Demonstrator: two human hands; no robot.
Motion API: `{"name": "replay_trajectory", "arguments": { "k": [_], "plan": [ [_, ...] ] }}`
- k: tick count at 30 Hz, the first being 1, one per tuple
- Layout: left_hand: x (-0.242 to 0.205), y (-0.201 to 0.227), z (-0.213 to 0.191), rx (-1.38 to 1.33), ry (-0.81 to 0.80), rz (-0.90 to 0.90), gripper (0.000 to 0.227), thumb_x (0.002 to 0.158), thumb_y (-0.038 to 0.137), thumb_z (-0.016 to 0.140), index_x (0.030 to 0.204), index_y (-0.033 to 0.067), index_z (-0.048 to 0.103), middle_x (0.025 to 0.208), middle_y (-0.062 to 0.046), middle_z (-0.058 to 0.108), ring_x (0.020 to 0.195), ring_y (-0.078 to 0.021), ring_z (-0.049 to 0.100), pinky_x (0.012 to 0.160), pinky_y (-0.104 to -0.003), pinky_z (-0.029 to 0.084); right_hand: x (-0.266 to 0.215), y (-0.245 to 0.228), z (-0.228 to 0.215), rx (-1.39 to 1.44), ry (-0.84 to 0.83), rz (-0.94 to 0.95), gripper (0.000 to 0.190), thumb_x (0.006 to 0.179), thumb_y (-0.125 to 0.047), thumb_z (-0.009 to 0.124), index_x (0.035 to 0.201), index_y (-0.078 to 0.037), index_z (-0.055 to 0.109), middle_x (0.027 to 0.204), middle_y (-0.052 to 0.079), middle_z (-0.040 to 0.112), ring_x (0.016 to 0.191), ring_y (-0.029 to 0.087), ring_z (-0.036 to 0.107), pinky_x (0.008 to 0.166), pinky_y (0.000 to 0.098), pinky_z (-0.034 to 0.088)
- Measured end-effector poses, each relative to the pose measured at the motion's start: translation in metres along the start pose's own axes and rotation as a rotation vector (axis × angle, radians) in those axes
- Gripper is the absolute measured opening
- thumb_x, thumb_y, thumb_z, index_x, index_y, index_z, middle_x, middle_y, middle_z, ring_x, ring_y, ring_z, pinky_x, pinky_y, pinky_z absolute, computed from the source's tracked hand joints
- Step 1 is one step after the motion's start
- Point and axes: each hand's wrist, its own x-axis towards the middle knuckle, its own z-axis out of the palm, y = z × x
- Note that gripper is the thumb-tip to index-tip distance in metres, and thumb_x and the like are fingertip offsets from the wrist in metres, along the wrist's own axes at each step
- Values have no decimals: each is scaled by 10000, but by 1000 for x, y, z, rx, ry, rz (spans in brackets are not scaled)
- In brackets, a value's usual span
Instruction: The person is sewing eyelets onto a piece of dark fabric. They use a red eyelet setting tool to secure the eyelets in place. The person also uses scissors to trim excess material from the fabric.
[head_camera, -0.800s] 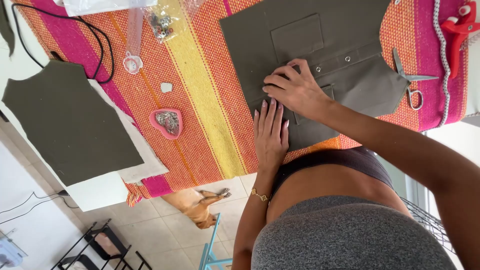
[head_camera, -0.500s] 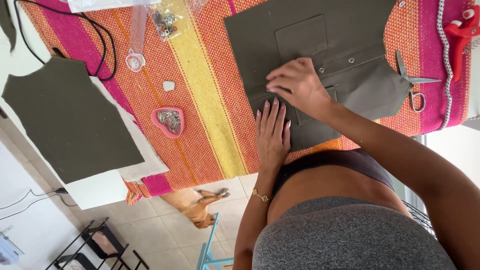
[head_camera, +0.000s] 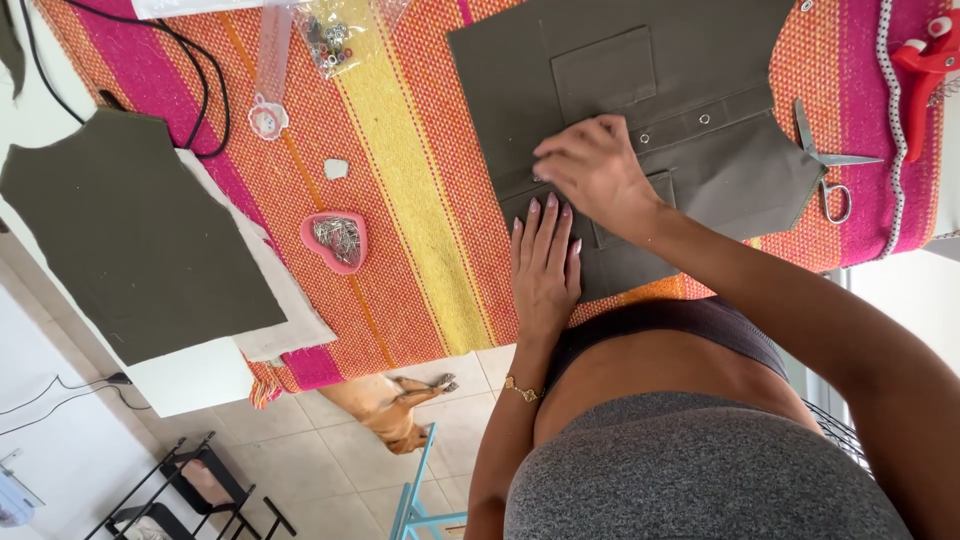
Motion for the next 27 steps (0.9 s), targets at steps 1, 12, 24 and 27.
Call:
{"name": "replay_trajectory", "arguments": {
  "k": [1,12,24,27],
  "plan": [
    [0,0,-1,3,0,-1,458,1122,237,599,1555,90,618,1671,-110,546,1585,-320,478,1339,-509,340,3,1,-1,3,1,-1,152,1143,-245,695,1017,-220,776,1169,-100,743,1080,175,675,989,414,438],
    [4,1,-10,-190,64,-119,411,1086,97,630,1491,36,655,1596,-168,603,1549,-401,506,1345,-529,331,-7,-4,-6,-79,21,-178,115,1131,-158,688,1051,-131,767,1231,18,760,1184,255,661,1074,517,434],
    [4,-5,-9,-112,64,-76,389,1057,123,661,1440,63,695,1527,-197,644,1458,-430,576,1262,-568,402,18,6,-15,243,-39,166,48,1065,-160,751,1090,-149,790,1013,30,782,957,297,752,830,454,534],
    [-14,-21,7,-35,133,-298,482,1026,207,707,1490,88,658,1520,-215,621,1429,-436,583,1231,-566,431,6,-4,-20,136,-69,137,109,1098,-215,704,1197,-196,744,1156,-20,760,1077,223,712,937,431,489]
  ]
}}
